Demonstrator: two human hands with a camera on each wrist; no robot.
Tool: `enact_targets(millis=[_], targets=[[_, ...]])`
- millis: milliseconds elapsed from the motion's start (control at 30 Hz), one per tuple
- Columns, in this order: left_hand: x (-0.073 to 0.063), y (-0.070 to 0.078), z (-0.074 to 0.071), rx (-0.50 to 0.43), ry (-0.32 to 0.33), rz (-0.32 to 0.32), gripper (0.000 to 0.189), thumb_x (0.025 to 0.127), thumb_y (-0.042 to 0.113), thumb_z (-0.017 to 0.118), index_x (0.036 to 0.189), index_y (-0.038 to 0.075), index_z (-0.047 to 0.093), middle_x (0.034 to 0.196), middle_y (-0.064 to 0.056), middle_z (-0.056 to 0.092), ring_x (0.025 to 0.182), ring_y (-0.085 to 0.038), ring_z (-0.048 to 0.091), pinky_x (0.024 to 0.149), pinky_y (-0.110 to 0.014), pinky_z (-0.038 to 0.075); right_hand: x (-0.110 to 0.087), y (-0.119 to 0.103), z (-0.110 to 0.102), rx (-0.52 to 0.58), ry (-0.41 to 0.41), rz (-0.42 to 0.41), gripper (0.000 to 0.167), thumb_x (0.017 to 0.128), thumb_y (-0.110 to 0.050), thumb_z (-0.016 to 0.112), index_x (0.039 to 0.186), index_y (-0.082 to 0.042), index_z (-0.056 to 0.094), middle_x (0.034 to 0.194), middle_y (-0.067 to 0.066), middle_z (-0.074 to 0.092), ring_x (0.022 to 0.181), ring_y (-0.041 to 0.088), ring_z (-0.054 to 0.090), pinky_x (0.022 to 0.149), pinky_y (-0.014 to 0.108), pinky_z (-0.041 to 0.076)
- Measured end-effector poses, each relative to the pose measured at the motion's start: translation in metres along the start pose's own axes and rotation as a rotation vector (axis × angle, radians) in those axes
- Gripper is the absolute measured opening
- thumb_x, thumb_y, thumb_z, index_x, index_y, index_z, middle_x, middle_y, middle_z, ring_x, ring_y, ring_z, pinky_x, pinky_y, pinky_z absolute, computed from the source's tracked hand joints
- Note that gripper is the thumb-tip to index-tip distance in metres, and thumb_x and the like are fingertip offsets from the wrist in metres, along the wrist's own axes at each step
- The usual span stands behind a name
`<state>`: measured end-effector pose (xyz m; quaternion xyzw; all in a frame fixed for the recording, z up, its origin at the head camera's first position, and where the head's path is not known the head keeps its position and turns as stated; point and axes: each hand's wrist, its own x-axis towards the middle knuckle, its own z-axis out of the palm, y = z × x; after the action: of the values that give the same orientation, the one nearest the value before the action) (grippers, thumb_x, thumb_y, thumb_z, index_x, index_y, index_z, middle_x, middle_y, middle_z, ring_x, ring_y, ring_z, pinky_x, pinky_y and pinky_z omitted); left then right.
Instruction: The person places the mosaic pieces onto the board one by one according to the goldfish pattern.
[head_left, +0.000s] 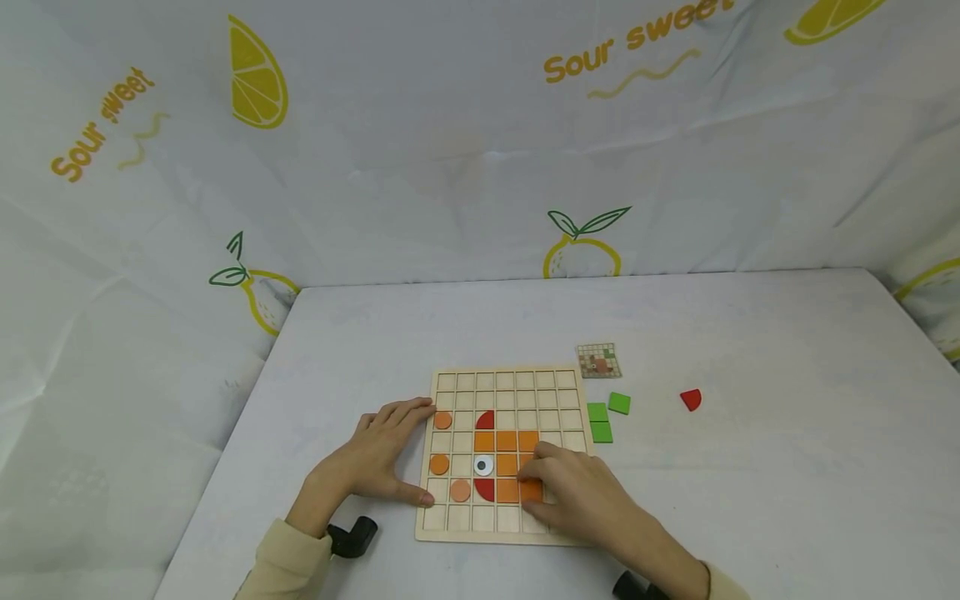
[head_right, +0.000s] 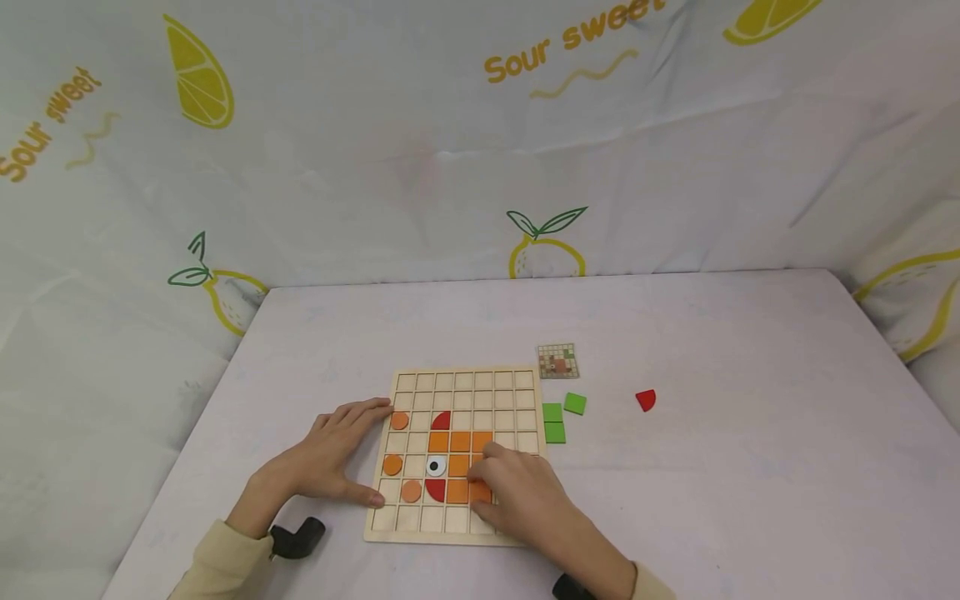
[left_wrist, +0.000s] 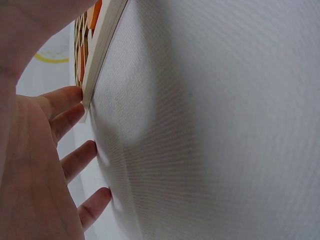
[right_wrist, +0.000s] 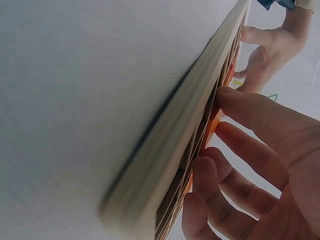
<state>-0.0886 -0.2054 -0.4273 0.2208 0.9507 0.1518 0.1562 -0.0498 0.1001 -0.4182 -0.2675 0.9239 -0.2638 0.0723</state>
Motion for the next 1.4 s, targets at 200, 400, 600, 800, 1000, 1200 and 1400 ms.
enact_targets(millis=[200,400,600,800,1000,1200,1400], targets=[[-0.001,0.001,-0.001,-0.003,0.002,0.005,0.117,0.064,0.065,0.088,0.156,0.015,0.037,0.165,-0.006,0.035,0.149,-0.033,0.035,0.107,-0.063,0.036,-0.001,0.000,0.000,-0.007,-0.007,0.003,0.025,0.076,-0.019,0.088,0.099,-0.013,0.081,0.088,-0.007,0.064,0.071,0.003,0.053,0.060,0.019,0.042],[-0.001,0.000,0.000,0.002,0.009,0.015,0.116,0.065,0.066,0.087,0.156,0.014,0.038,0.165,-0.006,0.035,0.149,-0.033,0.036,0.106,-0.064,0.036,0.000,0.000,0.000,-0.010,-0.015,0.013,0.023,0.076,-0.019,0.088,0.097,-0.012,0.081,0.088,-0.007,0.067,0.074,0.004,0.057,0.062,0.020,0.046],[-0.001,-0.001,-0.001,-0.004,0.006,0.011,0.117,0.064,0.066,0.088,0.156,0.014,0.037,0.165,-0.007,0.035,0.149,-0.034,0.035,0.106,-0.064,0.036,-0.002,0.001,-0.003,-0.003,-0.021,0.037,0.023,0.077,-0.019,0.088,0.099,-0.014,0.081,0.091,-0.007,0.068,0.076,0.005,0.059,0.062,0.021,0.046],[-0.002,0.000,-0.001,-0.009,0.003,0.008,0.117,0.064,0.064,0.088,0.157,0.015,0.037,0.166,-0.006,0.034,0.150,-0.032,0.034,0.108,-0.063,0.035,-0.004,0.013,-0.019,0.006,0.027,0.100,0.022,0.080,-0.019,0.086,0.101,-0.016,0.081,0.092,-0.008,0.070,0.070,0.000,0.052,0.058,0.018,0.041],[-0.001,-0.001,0.000,-0.005,0.009,0.017,0.116,0.065,0.065,0.088,0.156,0.014,0.038,0.164,-0.006,0.035,0.149,-0.032,0.035,0.107,-0.063,0.035,-0.007,0.035,-0.040,-0.013,0.075,0.176,0.024,0.079,-0.018,0.087,0.102,-0.015,0.081,0.101,-0.002,0.075,0.069,0.002,0.053,0.057,0.019,0.041],[-0.001,-0.001,0.000,0.000,0.008,0.015,0.117,0.064,0.066,0.088,0.156,0.015,0.037,0.165,-0.006,0.035,0.149,-0.033,0.035,0.107,-0.063,0.036,-0.014,0.064,-0.055,-0.038,0.107,0.207,0.025,0.080,-0.017,0.086,0.103,-0.015,0.081,0.108,0.005,0.076,0.067,0.004,0.053,0.055,0.020,0.041],[0.000,-0.002,0.001,0.009,0.021,0.026,0.117,0.064,0.066,0.087,0.157,0.015,0.037,0.165,-0.005,0.035,0.149,-0.032,0.035,0.107,-0.062,0.036,-0.019,0.097,-0.071,-0.055,0.134,0.238,0.027,0.082,-0.015,0.084,0.108,-0.009,0.079,0.105,0.005,0.075,0.068,0.005,0.054,0.053,0.022,0.040]])
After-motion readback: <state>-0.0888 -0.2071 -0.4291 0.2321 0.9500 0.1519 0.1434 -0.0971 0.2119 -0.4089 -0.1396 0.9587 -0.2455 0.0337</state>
